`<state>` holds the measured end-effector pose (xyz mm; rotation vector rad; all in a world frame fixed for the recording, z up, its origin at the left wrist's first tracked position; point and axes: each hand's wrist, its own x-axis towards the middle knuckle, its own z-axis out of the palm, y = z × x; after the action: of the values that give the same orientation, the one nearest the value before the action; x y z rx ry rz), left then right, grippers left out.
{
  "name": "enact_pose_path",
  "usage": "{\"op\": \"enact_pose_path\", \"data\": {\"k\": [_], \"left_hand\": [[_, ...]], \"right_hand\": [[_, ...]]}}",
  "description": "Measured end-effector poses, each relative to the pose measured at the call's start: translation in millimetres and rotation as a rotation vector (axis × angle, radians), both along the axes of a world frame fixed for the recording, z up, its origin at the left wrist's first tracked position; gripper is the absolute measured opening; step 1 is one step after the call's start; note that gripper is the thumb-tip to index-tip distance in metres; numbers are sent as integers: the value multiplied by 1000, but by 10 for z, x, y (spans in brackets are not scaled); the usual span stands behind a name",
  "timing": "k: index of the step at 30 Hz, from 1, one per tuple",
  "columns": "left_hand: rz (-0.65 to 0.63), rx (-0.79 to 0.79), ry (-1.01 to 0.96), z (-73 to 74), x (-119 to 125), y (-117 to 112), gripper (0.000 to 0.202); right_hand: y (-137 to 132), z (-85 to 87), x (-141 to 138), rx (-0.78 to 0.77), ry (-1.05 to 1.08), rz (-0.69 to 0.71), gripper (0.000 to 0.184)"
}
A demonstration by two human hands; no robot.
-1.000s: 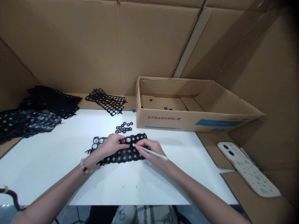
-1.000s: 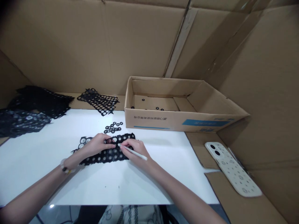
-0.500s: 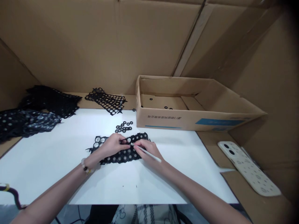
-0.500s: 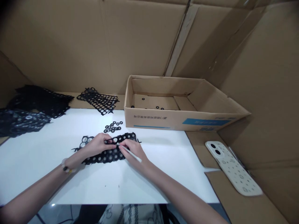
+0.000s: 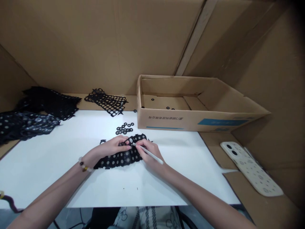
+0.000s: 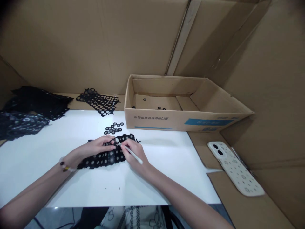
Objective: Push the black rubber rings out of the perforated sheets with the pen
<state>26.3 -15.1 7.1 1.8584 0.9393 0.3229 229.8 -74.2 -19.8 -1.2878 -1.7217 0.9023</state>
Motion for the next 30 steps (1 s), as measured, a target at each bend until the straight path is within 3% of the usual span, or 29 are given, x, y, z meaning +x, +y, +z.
{"op": "enact_pose_path", "data": {"k": [3, 8, 11, 13, 15, 19, 22, 24, 26, 30], "left_hand": [[-18, -17, 69, 2, 19, -24, 25], [182, 350, 265, -90, 86, -98, 15], [365, 552, 324, -79, 107, -159, 28], [394, 626, 395, -50, 115, -194, 23], [316, 607, 442, -32, 121, -211, 13], [226, 384, 318, -49, 86, -129, 23], [376, 186, 99, -68, -34, 44, 24], [596, 214, 56, -81, -135, 167, 24], [713, 272, 86, -107, -209, 252, 26], [683, 415, 268, -212, -217, 286, 27]], "right_hand": [[11, -2, 4, -12, -7, 10, 12], [23, -52, 7, 12, -8, 16, 12], [26, -93, 7, 32, -6, 17, 12], [33, -115, 3, 38, -6, 22, 13], [39, -124, -4, 46, 7, 25, 11], [39, -109, -21, 9, 42, 30, 11], [39, -84, -29, -74, 106, -3, 15], [41, -64, -30, -115, 136, -14, 16], [43, -48, -29, -141, 140, -15, 17], [48, -59, -37, -148, 150, -15, 18]]}}
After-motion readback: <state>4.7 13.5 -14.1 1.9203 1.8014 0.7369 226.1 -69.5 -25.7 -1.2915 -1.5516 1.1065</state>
